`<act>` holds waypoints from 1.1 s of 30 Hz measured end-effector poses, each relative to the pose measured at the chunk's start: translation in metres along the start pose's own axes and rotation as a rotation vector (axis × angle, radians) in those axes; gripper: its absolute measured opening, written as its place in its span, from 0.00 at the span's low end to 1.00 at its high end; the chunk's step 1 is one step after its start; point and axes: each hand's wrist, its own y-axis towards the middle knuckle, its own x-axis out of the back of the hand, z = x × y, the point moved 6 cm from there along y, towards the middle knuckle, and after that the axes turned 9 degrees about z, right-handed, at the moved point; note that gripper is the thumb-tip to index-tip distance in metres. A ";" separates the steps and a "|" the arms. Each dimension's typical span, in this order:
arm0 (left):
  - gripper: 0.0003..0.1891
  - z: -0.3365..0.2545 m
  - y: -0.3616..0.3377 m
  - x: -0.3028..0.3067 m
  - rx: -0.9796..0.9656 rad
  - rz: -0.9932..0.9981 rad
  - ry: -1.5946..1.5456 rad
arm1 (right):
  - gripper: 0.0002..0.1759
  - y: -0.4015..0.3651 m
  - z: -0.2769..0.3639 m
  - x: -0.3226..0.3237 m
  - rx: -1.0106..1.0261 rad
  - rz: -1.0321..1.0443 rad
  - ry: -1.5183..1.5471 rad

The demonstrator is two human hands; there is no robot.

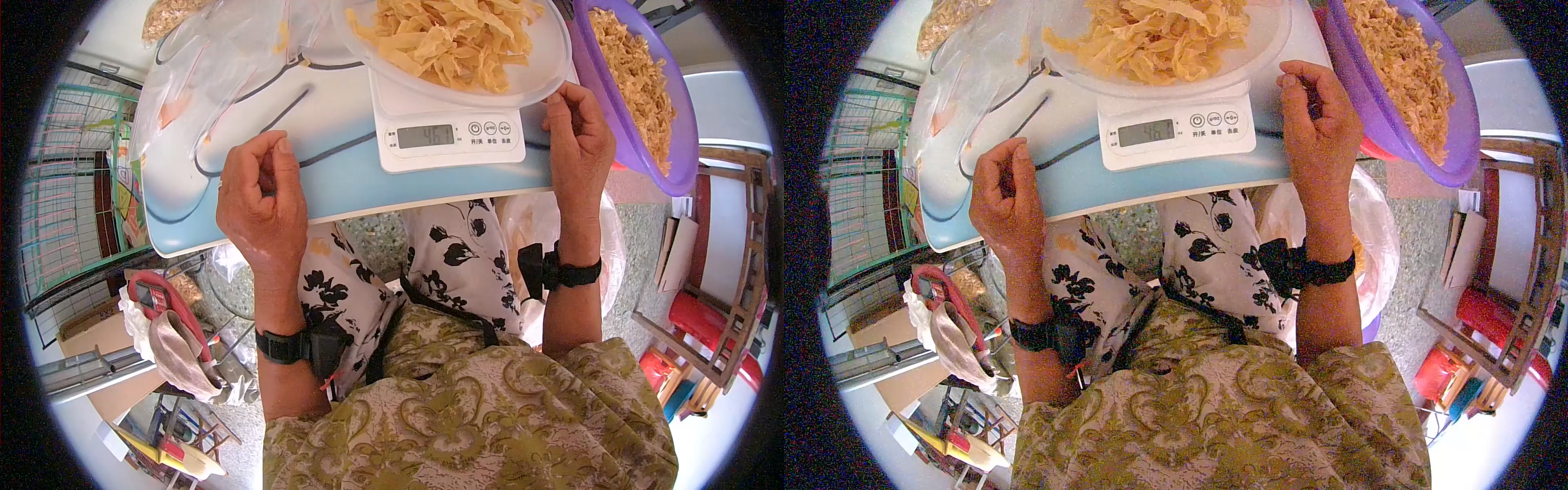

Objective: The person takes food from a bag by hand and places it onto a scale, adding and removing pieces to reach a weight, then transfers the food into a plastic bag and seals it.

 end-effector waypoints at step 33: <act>0.04 0.000 0.000 0.000 0.004 -0.010 -0.013 | 0.08 0.001 -0.004 0.000 0.002 -0.014 0.031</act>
